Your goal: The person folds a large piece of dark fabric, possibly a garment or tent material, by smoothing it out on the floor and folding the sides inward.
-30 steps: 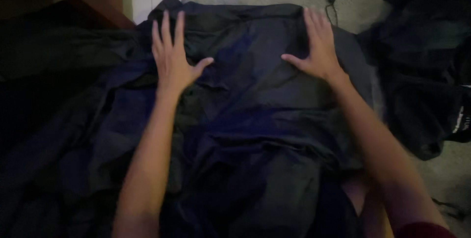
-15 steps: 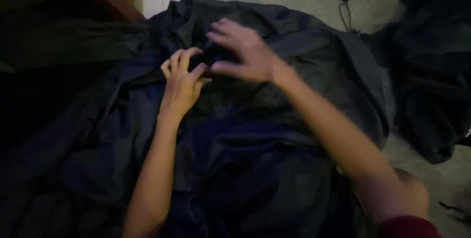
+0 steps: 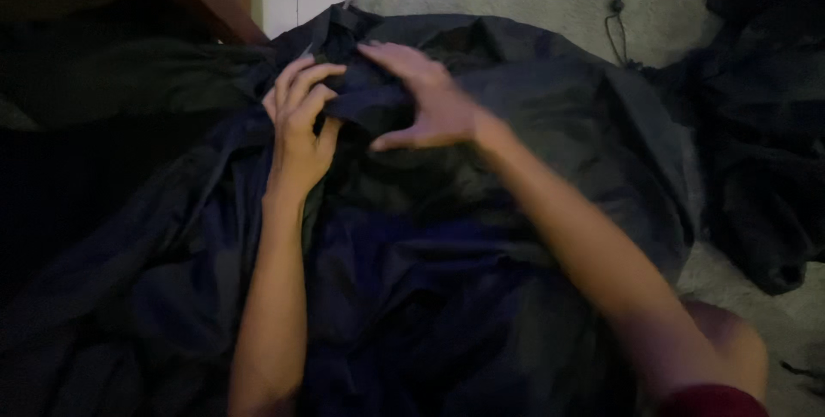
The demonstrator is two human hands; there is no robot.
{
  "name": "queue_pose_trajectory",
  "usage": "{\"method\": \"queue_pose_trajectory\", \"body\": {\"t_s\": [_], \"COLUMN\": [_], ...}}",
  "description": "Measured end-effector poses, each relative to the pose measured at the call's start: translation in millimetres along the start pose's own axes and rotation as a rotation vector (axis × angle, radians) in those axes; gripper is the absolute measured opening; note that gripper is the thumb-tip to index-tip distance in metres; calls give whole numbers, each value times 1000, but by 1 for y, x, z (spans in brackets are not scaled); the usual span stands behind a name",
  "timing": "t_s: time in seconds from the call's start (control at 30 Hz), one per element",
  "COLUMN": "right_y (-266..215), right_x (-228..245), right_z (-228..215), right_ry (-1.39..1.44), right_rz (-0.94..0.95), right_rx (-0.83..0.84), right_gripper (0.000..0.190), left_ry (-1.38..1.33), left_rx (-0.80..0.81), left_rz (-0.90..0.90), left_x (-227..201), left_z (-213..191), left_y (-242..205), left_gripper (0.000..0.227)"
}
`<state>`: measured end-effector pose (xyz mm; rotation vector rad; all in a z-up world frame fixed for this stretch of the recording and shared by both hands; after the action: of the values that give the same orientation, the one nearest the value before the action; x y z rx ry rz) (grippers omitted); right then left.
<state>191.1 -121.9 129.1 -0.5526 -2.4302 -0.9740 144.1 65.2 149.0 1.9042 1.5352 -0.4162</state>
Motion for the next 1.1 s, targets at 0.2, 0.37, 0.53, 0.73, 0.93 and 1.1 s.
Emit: {"method": "queue_pose_trajectory", "body": {"t_s": [0.2,0.37,0.53,0.73,0.93,1.1], "right_y": [4,-40,-70,-173,-244,-292], "right_x": [-16,-17,-32,-89,-71,-62], "right_z": [58,28,-65,-145,-198,-229], "right_ry": [715,732,138,-233,-258,-387], "right_rz": [156,174,412,661,522,530], "right_rx": [188,295,405,554,364,269], "right_gripper": [30,8,72,114,31,28], "left_ry": [-110,-51,-356,200,370,404], "left_rx": [64,250,230,378,187,112], "left_rz": [-20,-70,-136,-76,-24,-68], "left_x": [5,44,63,17,59,42], "left_z": [-2,34,20,-2,-2,-13], "left_y": [5,-5,10,-2,-4,-1], "left_gripper": [33,36,20,46,35,28]}}
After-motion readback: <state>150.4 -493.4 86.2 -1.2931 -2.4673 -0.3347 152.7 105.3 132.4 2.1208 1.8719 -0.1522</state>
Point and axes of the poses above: each hand's wrist, its own y-axis towards the middle knuckle, its own z-axis out of the palm, x = y × z, the point moved 8 cm from there along y, towards the middle knuckle, and after that the axes turned 12 degrees about -z, right-handed, at the moved point
